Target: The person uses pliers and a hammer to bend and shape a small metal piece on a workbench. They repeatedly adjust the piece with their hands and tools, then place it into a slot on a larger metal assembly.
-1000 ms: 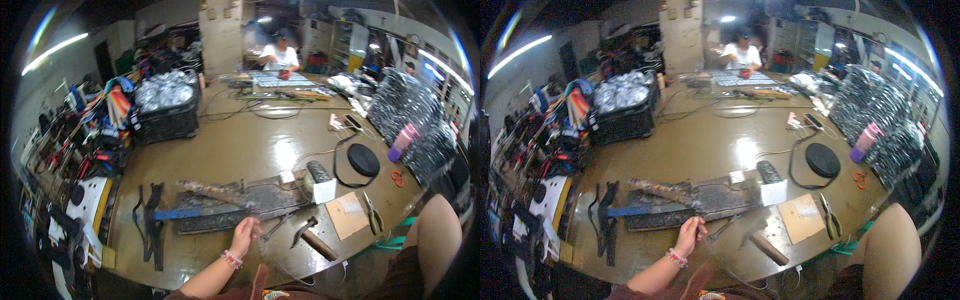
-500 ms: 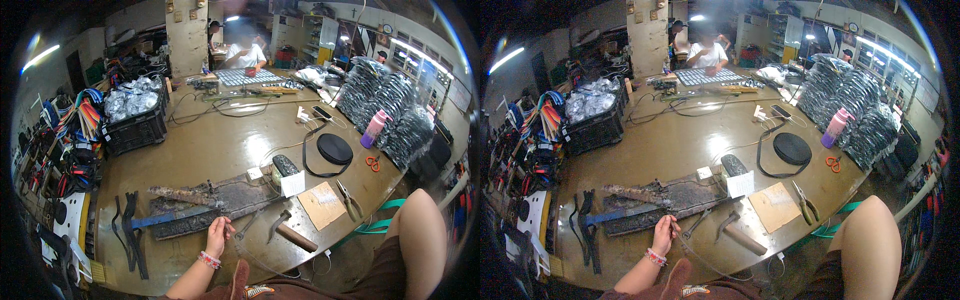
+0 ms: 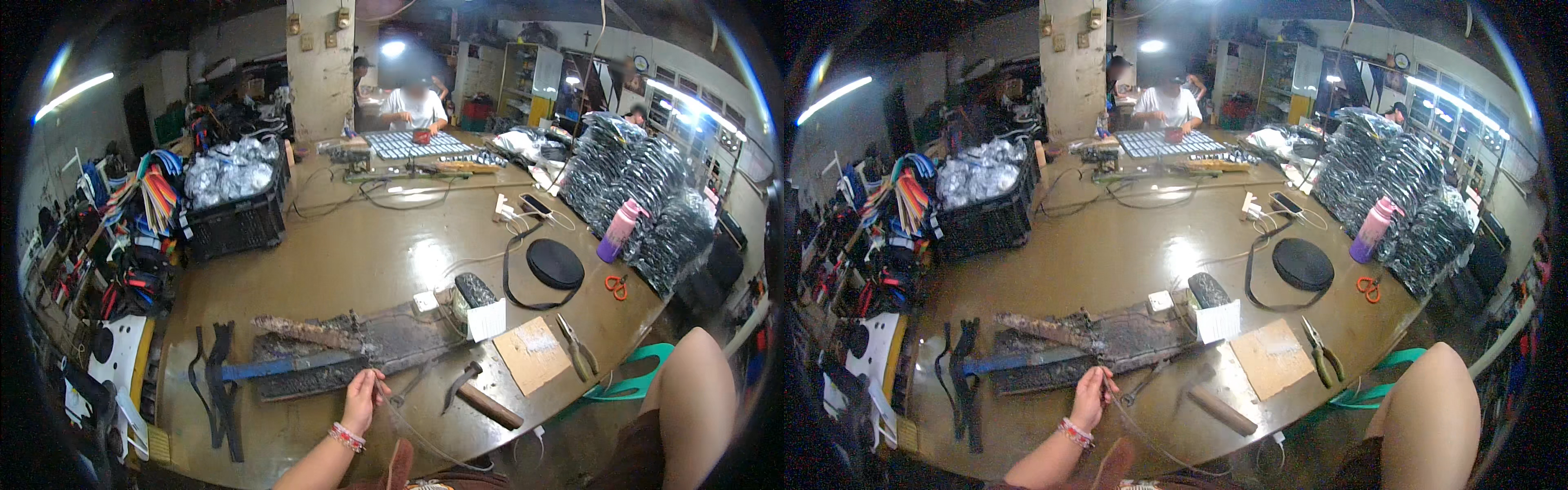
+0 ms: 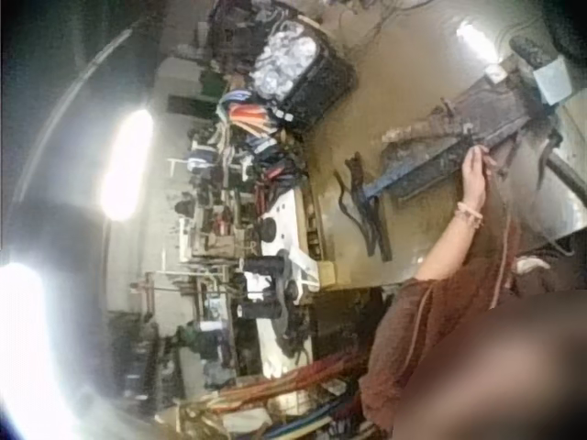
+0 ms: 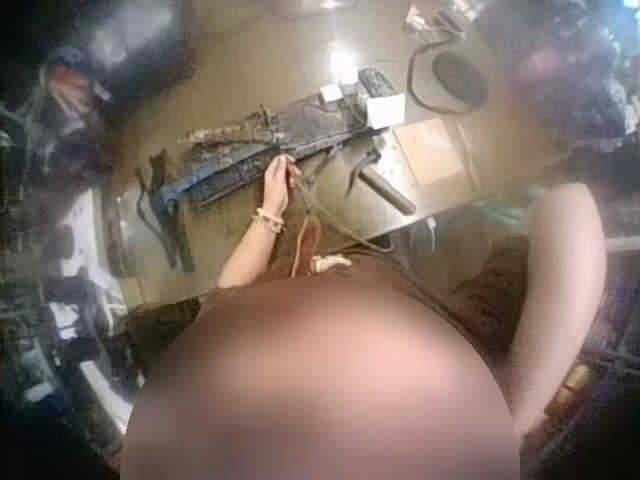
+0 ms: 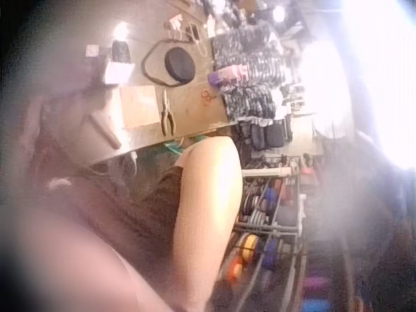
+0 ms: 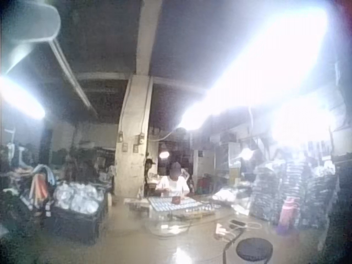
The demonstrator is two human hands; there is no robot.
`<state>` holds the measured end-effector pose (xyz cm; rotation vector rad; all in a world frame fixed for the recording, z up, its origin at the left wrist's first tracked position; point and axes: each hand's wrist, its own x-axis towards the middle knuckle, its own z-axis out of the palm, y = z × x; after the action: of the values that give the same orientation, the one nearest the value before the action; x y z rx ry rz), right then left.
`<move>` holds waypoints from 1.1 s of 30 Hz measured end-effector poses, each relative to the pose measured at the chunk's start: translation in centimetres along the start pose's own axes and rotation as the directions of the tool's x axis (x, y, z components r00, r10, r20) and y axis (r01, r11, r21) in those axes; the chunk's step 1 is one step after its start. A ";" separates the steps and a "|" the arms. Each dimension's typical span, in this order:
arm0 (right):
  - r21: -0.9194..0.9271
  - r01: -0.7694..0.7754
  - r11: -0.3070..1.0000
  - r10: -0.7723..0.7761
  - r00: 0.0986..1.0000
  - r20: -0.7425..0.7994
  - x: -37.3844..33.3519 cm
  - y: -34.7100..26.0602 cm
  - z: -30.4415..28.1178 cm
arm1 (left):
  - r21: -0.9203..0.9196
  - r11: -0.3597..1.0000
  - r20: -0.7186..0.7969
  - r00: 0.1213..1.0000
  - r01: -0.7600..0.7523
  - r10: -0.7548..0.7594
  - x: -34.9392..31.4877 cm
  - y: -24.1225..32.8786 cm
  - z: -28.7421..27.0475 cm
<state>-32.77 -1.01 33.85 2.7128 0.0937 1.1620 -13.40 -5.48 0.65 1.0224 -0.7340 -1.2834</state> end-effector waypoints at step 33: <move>-0.842 -0.540 -0.022 0.991 -0.123 0.054 -25.6 13.1 -1.3 | -0.054 0.998 -0.010 1.000 0.016 -0.016 -0.2 0.6 0.3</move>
<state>-51.57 -17.08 19.12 2.0211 -2.1660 -0.1239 -13.49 -5.34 1.33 0.9918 -0.6809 -1.3041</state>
